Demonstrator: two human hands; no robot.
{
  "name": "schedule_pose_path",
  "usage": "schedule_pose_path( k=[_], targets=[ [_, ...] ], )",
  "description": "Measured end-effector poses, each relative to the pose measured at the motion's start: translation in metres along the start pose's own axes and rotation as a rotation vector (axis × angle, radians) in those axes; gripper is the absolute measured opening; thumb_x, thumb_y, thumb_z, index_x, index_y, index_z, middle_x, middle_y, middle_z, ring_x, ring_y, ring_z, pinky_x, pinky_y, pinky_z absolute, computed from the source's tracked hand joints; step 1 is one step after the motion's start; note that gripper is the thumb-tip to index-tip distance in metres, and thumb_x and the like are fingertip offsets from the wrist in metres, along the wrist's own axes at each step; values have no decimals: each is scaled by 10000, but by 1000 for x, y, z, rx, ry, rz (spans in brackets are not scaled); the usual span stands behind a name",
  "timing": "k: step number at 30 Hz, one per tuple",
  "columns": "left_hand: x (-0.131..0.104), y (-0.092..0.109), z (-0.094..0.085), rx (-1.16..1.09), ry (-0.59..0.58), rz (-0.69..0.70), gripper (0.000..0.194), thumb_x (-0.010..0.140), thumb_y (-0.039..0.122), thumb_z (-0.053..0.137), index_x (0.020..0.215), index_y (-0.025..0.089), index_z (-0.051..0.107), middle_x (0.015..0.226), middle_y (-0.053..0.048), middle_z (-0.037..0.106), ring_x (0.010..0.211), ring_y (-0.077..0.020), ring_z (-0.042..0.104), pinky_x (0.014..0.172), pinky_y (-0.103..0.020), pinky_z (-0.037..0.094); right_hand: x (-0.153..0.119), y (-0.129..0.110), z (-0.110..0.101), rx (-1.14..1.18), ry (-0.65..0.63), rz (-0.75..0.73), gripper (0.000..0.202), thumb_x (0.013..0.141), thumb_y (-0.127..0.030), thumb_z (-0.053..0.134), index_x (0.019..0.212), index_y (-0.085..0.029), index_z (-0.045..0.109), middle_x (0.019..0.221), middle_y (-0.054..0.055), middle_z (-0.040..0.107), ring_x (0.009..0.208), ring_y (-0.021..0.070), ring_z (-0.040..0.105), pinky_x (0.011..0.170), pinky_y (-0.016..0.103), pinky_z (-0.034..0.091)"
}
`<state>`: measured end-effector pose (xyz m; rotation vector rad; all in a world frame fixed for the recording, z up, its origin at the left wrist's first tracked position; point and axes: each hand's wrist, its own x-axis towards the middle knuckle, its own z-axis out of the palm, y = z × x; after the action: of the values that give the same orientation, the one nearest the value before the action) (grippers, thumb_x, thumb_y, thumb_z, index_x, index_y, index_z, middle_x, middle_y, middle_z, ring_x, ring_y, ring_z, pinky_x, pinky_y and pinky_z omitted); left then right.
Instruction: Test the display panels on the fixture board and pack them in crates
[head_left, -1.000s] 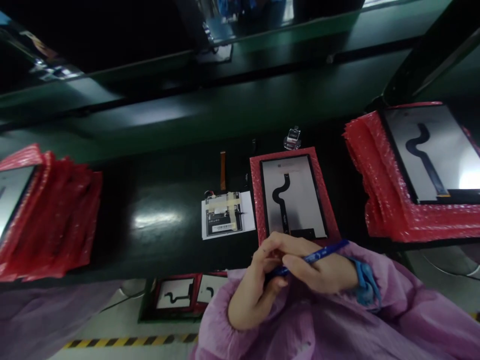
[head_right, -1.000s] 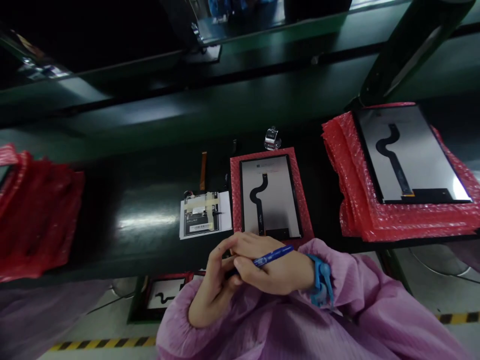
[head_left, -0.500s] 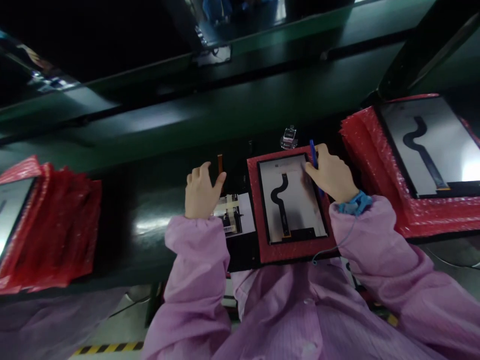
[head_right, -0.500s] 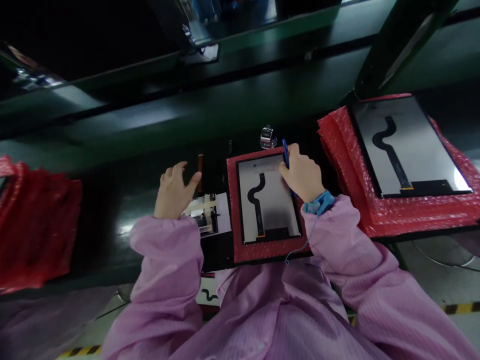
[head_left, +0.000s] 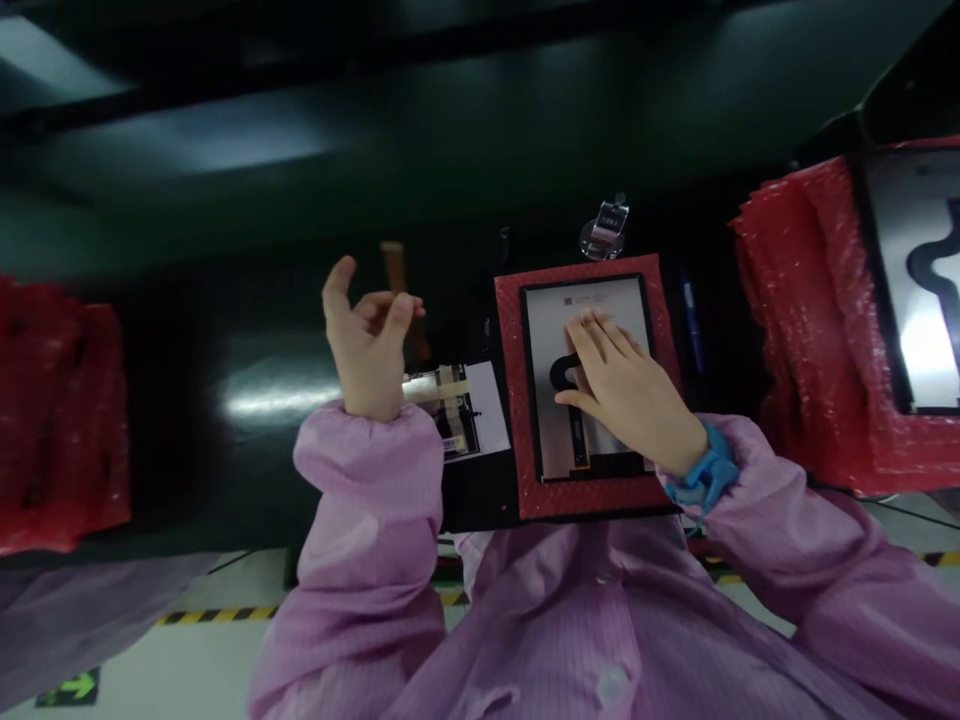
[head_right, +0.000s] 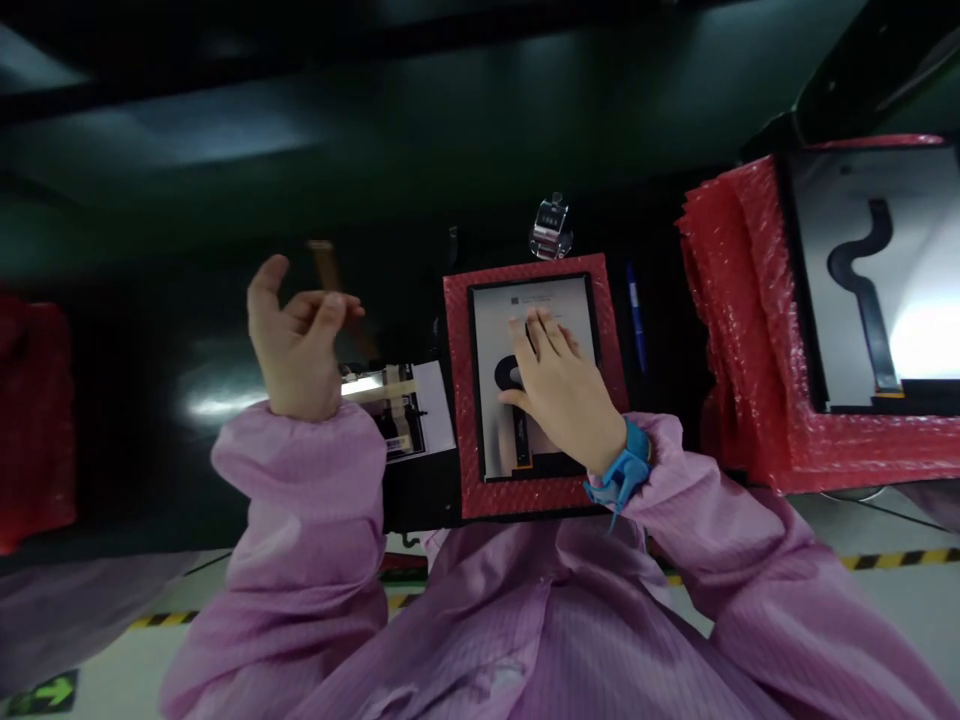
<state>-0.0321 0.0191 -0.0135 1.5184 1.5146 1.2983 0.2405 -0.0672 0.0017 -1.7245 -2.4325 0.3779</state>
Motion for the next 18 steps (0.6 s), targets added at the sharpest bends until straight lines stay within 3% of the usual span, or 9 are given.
schedule_pose_path(
  k=[4, 8, 10, 12, 14, 16, 18],
  targets=[
    [2, 3, 2, 0, -29, 67, 249, 1036, 348, 541, 1166, 156, 632, 836, 78, 707, 782, -51, 656, 790, -257, 559, -2, -6, 0, 32, 20, 17, 765, 909, -366, 671, 1527, -55, 344, 1554, 268, 408, 1492, 390, 355, 1193, 559, 375],
    [2, 4, 3, 10, -50, 152, 306, 1059, 363, 473, 974, 139, 663, 790, 73, 687, 725, -36, 639, 707, -221, 537, -3, -11, -2, 118, 44, 49, 674, 895, -267, 689, 1482, -91, 407, 1449, 229, 523, 1422, 395, 432, 1140, 581, 419],
    [0, 6, 2, -26, -117, 168, 287, 1050, 370, 491, 991, 146, 660, 769, 72, 684, 711, -45, 647, 683, -220, 525, -3, -12, -1, 267, 68, 64, 616, 879, -221, 693, 1441, -142, 453, 1364, 177, 575, 1353, 370, 488, 1105, 574, 452],
    [-3, 10, 1, -42, -196, 176, 235, 1035, 357, 529, 1050, 159, 654, 819, 59, 703, 700, -60, 665, 642, -225, 510, -3, -13, 4, 501, 94, 59, 638, 867, -224, 690, 1448, -204, 428, 1412, 146, 520, 1322, 322, 517, 1083, 531, 488],
    [-6, 15, -2, -8, -269, 172, 196, 1012, 345, 570, 1071, 183, 664, 906, 23, 730, 742, -96, 693, 624, -245, 508, -1, -14, 12, 736, 114, 40, 768, 885, -255, 651, 1541, -266, 252, 1563, 147, 349, 1349, 279, 517, 1066, 477, 515],
    [-9, 20, -4, 48, -330, 179, 195, 997, 357, 579, 998, 201, 697, 959, -17, 746, 823, -140, 710, 662, -275, 527, 0, -16, 19, 892, 126, 46, 904, 934, -280, 569, 1590, -318, -52, 1655, 151, 174, 1388, 251, 502, 1057, 451, 519],
    [-10, 22, -5, 96, -404, 203, 239, 992, 370, 564, 917, 199, 714, 929, -44, 745, 877, -172, 705, 741, -311, 543, 1, -18, 23, 992, 116, 54, 913, 988, -303, 476, 1554, -337, -240, 1669, 148, 172, 1415, 226, 483, 1081, 458, 494]
  ],
)
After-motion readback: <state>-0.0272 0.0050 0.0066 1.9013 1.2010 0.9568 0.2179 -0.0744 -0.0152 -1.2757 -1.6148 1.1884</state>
